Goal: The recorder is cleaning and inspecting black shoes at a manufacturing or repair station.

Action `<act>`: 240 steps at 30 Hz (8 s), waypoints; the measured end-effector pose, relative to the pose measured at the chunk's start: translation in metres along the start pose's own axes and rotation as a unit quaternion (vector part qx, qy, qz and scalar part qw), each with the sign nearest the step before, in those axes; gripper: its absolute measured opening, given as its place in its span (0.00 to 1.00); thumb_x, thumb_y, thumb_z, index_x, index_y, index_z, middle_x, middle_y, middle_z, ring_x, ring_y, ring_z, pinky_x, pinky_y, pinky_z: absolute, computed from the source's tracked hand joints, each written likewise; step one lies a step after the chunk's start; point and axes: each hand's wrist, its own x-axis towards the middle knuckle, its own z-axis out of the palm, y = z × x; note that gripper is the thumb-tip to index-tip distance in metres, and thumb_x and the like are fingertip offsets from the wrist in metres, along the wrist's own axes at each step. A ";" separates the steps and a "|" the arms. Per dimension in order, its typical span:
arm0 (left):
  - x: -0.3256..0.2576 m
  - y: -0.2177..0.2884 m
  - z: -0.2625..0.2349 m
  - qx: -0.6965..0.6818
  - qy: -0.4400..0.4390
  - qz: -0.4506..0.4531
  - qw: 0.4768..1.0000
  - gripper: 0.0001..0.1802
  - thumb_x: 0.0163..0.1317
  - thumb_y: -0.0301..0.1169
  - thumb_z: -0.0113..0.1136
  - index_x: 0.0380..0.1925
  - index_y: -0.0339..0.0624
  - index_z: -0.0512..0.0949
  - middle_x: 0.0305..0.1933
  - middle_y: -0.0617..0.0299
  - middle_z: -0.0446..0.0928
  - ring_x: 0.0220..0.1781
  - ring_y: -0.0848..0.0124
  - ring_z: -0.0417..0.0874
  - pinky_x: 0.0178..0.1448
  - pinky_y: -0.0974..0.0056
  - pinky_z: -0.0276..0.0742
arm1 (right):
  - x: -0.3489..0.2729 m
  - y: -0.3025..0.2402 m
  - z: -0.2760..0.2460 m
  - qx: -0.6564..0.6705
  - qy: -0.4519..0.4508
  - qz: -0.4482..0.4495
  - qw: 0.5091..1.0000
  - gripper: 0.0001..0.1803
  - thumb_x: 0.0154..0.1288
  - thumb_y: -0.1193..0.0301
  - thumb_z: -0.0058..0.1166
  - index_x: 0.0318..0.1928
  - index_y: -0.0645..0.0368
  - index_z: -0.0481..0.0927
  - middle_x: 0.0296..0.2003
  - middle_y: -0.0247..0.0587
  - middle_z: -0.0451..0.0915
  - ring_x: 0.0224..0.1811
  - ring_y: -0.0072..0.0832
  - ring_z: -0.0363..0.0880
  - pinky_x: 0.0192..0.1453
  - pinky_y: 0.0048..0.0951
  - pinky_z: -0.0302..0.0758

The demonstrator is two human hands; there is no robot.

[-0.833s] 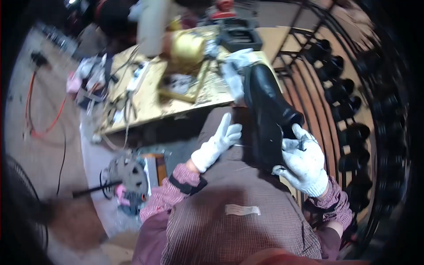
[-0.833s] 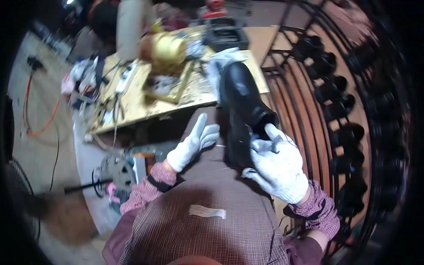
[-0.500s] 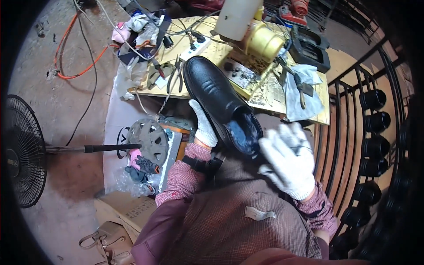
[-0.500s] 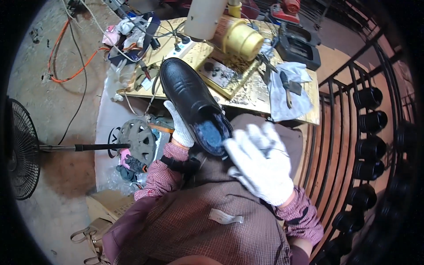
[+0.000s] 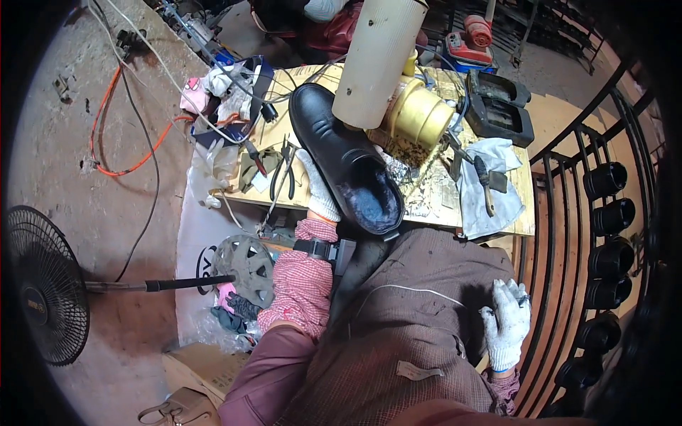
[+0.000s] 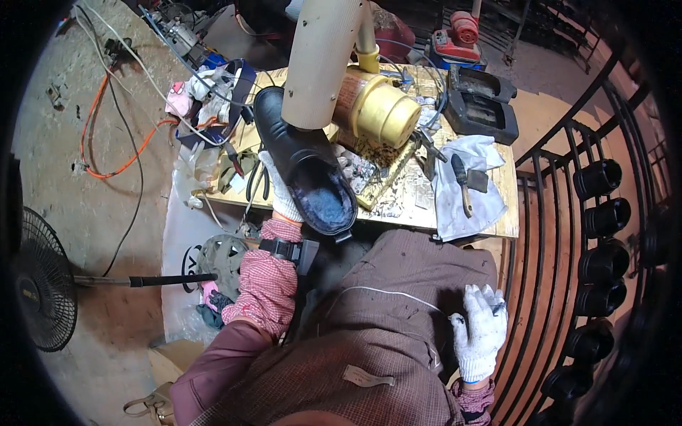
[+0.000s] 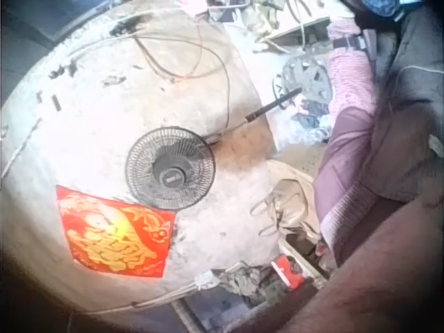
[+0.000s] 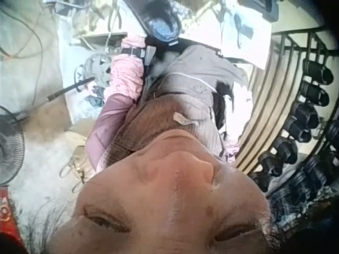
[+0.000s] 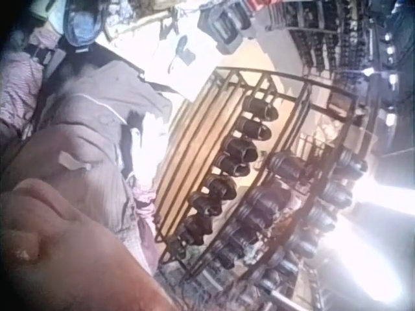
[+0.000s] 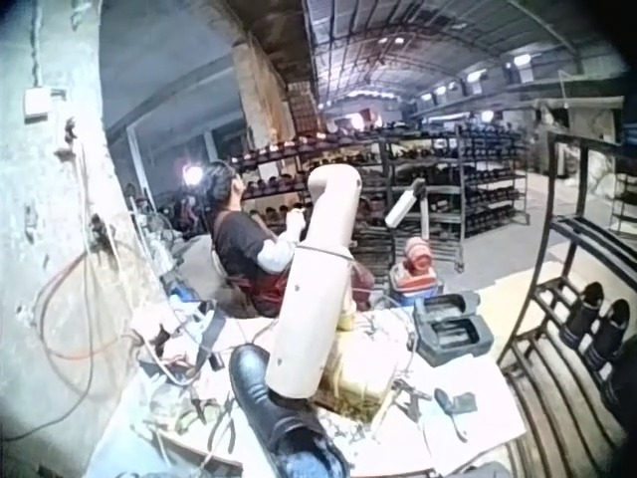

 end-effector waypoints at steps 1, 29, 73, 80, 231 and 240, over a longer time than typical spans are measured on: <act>0.001 -0.003 -0.018 0.005 0.001 0.002 1.000 0.48 0.70 0.72 0.34 0.74 0.47 0.62 0.70 0.54 0.71 0.69 0.55 0.73 0.76 0.49 0.68 | 0.002 0.002 0.000 0.005 0.001 -0.002 1.000 0.33 0.49 0.77 0.70 0.60 0.60 0.80 0.56 0.47 0.83 0.66 0.48 0.76 0.75 0.52 0.63; -0.055 -0.008 0.052 0.132 0.270 0.100 0.949 0.47 0.69 0.67 0.49 0.77 0.48 0.56 0.76 0.58 0.63 0.74 0.57 0.67 0.78 0.50 0.64 | 0.075 -0.015 0.007 -0.007 -0.033 -0.185 0.982 0.32 0.50 0.74 0.69 0.60 0.58 0.80 0.54 0.48 0.82 0.61 0.52 0.78 0.71 0.55 0.67; -0.089 -0.210 0.173 0.330 -0.243 -0.426 0.807 0.45 0.72 0.68 0.39 0.77 0.49 0.57 0.56 0.47 0.78 0.56 0.57 0.79 0.67 0.50 0.73 | -0.331 -0.048 -0.248 -0.157 -0.035 0.706 0.690 0.25 0.49 0.48 0.67 0.37 0.57 0.88 0.32 0.53 0.84 0.38 0.47 0.85 0.43 0.42 0.80; -0.047 -0.188 0.189 0.333 -0.262 -0.386 0.820 0.44 0.74 0.67 0.36 0.77 0.47 0.59 0.63 0.45 0.75 0.57 0.55 0.79 0.64 0.51 0.74 | -0.509 0.070 -0.223 -0.299 0.009 0.730 0.614 0.21 0.54 0.51 0.66 0.38 0.55 0.88 0.36 0.50 0.86 0.43 0.48 0.85 0.49 0.45 0.80; -0.170 -0.048 0.066 0.039 0.324 -0.182 0.927 0.35 0.72 0.54 0.56 0.66 0.37 0.72 0.62 0.48 0.79 0.61 0.56 0.82 0.69 0.53 0.77 | 0.051 -0.029 0.002 0.457 -0.206 0.159 0.850 0.19 0.67 0.68 0.63 0.55 0.64 0.83 0.35 0.38 0.86 0.30 0.18 0.82 0.29 0.21 0.78; -0.181 -0.066 0.070 -0.002 0.314 -0.237 0.919 0.34 0.72 0.51 0.56 0.66 0.36 0.71 0.63 0.47 0.78 0.62 0.54 0.81 0.72 0.51 0.73 | 0.039 -0.051 0.017 0.070 -0.073 -0.307 0.946 0.10 0.58 0.69 0.63 0.42 0.50 0.85 0.39 0.36 0.85 0.32 0.30 0.84 0.33 0.30 0.81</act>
